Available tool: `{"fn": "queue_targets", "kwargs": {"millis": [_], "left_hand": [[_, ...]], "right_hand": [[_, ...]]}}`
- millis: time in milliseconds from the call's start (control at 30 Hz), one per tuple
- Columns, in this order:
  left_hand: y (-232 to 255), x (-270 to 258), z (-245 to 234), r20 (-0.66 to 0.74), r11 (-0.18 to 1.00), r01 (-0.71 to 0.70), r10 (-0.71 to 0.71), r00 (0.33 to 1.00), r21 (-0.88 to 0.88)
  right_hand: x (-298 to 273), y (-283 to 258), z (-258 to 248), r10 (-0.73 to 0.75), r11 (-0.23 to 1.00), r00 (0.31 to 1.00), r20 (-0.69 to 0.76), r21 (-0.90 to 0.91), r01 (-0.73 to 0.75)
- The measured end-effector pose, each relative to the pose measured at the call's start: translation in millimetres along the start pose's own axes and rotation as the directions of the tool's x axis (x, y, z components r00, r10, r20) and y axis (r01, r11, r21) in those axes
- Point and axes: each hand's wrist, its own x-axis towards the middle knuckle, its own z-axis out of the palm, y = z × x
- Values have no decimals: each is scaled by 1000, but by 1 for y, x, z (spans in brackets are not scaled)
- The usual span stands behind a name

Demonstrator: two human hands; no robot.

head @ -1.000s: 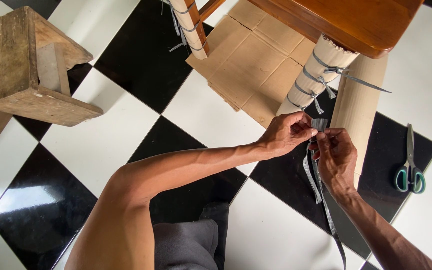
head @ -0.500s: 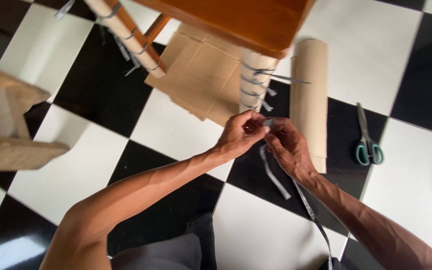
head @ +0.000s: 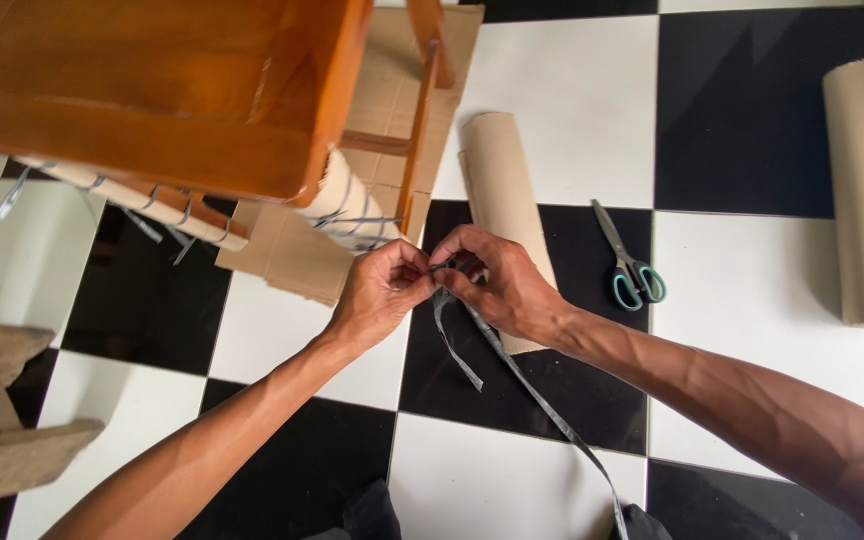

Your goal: Wrapping wooden furniture legs with cardboard and securing them with plastic straps

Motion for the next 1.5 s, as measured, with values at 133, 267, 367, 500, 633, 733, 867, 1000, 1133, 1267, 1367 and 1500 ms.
{"fn": "queue_targets", "kwargs": {"millis": [133,267,367,500,633,733,867,1000,1133,1267,1367,1500], "left_hand": [[10,16,19,-17,999,2,-3,1000,-41],[-3,29,34,40,998,1,2,999,-65],[0,29,46,62,996,54,-49,997,-77],[-2,28,60,86,990,93,-84,993,-102],[-1,29,69,119,982,127,-111,987,-137],[-4,28,71,131,983,126,-108,985,-136],[-7,28,71,137,980,124,-103,985,-153],[5,25,68,99,975,122,-105,990,-187],[7,23,66,78,971,124,-110,991,-205],[13,21,66,39,973,86,-79,996,-216],[22,18,59,19,975,72,-70,997,-211],[15,17,48,-37,980,49,-57,998,-194]], "right_hand": [[8,10,-18,-23,1000,998,-51,15,24],[6,18,-37,-4,998,999,-49,60,7],[-1,28,-53,28,999,999,22,43,-29],[-12,52,-64,68,994,997,33,84,-71],[-21,58,-69,97,985,993,63,137,-105],[-23,69,-70,123,968,990,74,211,-136],[-23,68,-71,146,946,986,84,280,-164],[-24,64,-69,143,946,987,80,282,-160],[-22,62,-66,158,952,986,45,257,-164],[-18,58,-56,149,971,989,10,185,-149],[-14,46,-49,131,974,991,6,187,-130],[-11,45,-42,119,987,992,32,106,-122]]}}
